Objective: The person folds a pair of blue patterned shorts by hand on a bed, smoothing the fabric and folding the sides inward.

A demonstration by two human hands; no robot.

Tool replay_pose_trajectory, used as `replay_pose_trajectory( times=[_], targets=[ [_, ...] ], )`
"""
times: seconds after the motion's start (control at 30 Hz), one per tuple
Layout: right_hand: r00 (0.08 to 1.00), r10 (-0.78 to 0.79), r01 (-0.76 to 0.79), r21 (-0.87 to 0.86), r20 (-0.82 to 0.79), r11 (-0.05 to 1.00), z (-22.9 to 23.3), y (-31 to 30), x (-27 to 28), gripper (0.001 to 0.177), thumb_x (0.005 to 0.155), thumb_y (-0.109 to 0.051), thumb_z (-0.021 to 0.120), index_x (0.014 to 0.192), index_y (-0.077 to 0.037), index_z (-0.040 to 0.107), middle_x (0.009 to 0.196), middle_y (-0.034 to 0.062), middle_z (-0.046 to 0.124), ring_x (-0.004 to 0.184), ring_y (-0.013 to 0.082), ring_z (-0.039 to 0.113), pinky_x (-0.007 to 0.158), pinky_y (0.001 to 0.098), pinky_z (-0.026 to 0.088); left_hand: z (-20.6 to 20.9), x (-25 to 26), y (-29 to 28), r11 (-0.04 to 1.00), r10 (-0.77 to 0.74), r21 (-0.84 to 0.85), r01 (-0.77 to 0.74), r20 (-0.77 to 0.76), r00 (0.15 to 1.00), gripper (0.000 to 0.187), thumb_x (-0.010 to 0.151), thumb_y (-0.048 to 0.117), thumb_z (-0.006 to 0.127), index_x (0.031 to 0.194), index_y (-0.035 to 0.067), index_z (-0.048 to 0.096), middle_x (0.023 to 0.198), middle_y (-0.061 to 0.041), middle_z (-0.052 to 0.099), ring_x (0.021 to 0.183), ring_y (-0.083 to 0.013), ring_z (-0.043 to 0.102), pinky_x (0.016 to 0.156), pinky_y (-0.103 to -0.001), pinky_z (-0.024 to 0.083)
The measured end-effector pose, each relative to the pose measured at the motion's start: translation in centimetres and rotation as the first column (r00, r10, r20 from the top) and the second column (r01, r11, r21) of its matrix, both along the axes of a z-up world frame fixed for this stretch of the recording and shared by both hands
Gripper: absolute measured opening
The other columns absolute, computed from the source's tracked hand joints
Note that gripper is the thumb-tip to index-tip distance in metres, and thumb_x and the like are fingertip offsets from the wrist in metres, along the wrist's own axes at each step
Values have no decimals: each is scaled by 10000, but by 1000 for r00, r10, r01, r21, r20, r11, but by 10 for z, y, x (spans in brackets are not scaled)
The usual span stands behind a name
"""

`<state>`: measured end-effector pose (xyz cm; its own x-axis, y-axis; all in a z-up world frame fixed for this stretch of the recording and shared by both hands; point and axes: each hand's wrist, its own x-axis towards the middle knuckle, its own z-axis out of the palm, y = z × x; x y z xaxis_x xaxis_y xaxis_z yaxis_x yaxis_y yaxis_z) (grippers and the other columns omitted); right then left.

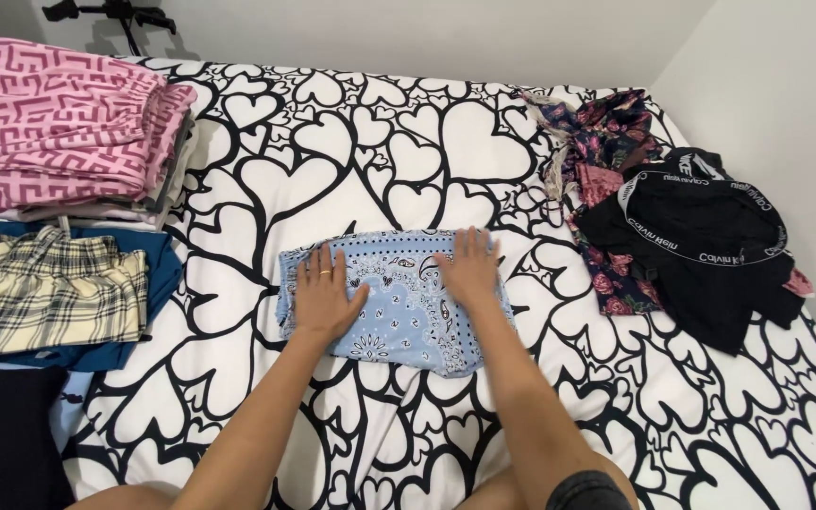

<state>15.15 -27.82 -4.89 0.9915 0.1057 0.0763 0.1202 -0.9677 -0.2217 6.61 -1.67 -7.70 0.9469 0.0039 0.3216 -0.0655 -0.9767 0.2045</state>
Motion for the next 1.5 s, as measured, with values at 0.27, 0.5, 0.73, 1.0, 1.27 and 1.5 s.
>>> replay_pose_trajectory(
  times=[0.27, 0.5, 0.73, 1.0, 1.27, 1.5],
  targets=[
    [880, 399, -403, -41, 257, 914, -34, 81, -48, 607, 1013, -256, 510, 1560, -10, 413, 1640, 169, 398, 1523, 380, 326, 1234, 505, 209, -38, 8, -14, 985, -162, 71, 156, 84, 983, 648, 1015, 384, 431, 1590, 87, 387, 1661, -160, 352, 1535, -352, 292, 1236, -590, 168],
    [978, 167, -158, -77, 123, 984, -29, -28, -27, 743, 1012, -580, 398, 1587, -121, 300, 1668, 161, 219, 1526, 398, 181, 1221, 523, 124, -8, -7, -9, 997, -45, -53, 47, 42, 998, 724, 977, 521, 463, 1553, 89, 386, 1624, -213, 309, 1485, -389, 288, 1187, -595, 166],
    [972, 145, -177, 174, 185, 969, -38, -82, -35, 562, 1020, -304, 461, 1529, -67, 438, 1557, 206, 429, 1443, 391, 390, 1202, 501, 277, -16, -26, -8, 982, 29, 182, -49, 109, 994, 650, 1032, 488, 422, 1548, 94, 414, 1625, -229, 342, 1512, -410, 289, 1218, -580, 174],
    [979, -11, 157, 708, -205, 688, -25, -136, -59, 426, 743, -137, 775, 1148, -13, 728, 958, 94, 778, 851, 210, 746, 769, 307, 597, 17, -56, -11, 973, -220, -78, 216, -58, 974, 728, 997, 627, 398, 1571, 180, 377, 1638, -198, 286, 1529, -369, 200, 1227, -539, 87],
    [996, 15, -65, 577, 91, 814, 4, -116, -69, 306, 705, -226, 910, 836, 23, 789, 923, 105, 701, 815, 190, 682, 727, 311, 548, 20, -58, -17, 985, -170, 31, 172, -65, 983, 767, 958, 692, 382, 1582, 247, 354, 1648, -180, 256, 1529, -406, 166, 1192, -665, -2],
    [954, 131, 134, 772, -271, 621, 11, -114, -80, 547, 742, -142, 870, 1207, -42, 598, 663, 19, 638, 581, 117, 542, 532, 264, 416, 13, -56, -16, 990, -107, 83, 110, -44, 993, 766, 912, 726, 412, 1565, 327, 372, 1642, -182, 246, 1512, -456, 156, 1158, -706, -29]
  ],
)
